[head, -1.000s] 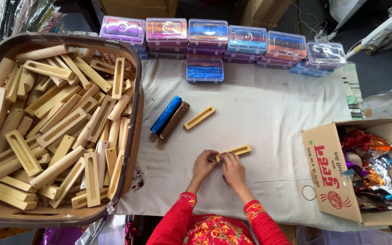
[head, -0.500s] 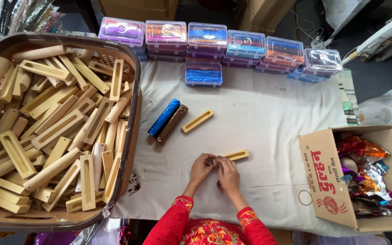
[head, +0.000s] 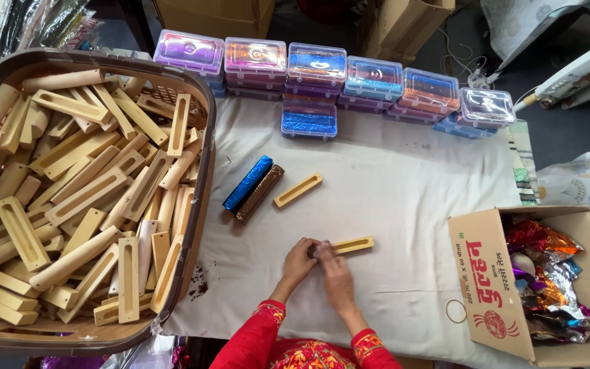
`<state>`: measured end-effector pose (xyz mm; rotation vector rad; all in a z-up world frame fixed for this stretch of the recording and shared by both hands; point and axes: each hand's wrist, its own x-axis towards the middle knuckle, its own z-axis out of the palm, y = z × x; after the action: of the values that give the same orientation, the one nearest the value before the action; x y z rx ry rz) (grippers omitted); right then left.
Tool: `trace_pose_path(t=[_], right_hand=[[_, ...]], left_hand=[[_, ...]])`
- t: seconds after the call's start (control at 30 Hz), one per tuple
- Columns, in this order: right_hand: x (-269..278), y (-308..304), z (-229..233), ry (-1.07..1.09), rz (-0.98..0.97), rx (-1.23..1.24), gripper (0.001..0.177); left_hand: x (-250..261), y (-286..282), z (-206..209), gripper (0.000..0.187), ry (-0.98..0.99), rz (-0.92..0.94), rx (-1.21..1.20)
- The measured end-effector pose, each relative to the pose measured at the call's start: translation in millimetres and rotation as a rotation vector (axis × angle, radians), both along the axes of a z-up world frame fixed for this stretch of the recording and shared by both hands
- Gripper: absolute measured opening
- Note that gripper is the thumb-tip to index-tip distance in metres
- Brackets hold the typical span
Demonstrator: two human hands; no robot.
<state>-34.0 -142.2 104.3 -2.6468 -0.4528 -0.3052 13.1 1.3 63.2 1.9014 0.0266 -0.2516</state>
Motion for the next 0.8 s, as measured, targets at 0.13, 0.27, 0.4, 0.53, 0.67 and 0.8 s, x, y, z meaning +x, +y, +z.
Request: trace_pose_path(t=[0.13,0.27,0.4,0.53,0.67,0.8], right_hand=[[7,-21,5,0.093,-0.013,-0.038,0.08],[22,-68,-14,0.183,-0.28,-0.076,0.077],[26,-82,-27,0.161,-0.461,0.024,0.063],[9,-37,-32,0.142,-0.36,0.018,0.06],[4,-15,0,0.055,-0.152,0.043,0.068],[19,-59,-24,0.151,-0.267,-0.081,0.067]], left_hand=[[-1,1,10,0.036,0.003,0.005,0.008],[-1,1,17,0.037,0.046,-0.008,-0.006],[-3,1,37,0.035,0.059,-0.019,0.018],[-3,-4,23,0.035,0.054,-0.017,0.056],[-4,-7,5,0.037,-0.006,-0.012,0.106],[-5,-6,21,0.035,-0.009,-0.045,0.171]])
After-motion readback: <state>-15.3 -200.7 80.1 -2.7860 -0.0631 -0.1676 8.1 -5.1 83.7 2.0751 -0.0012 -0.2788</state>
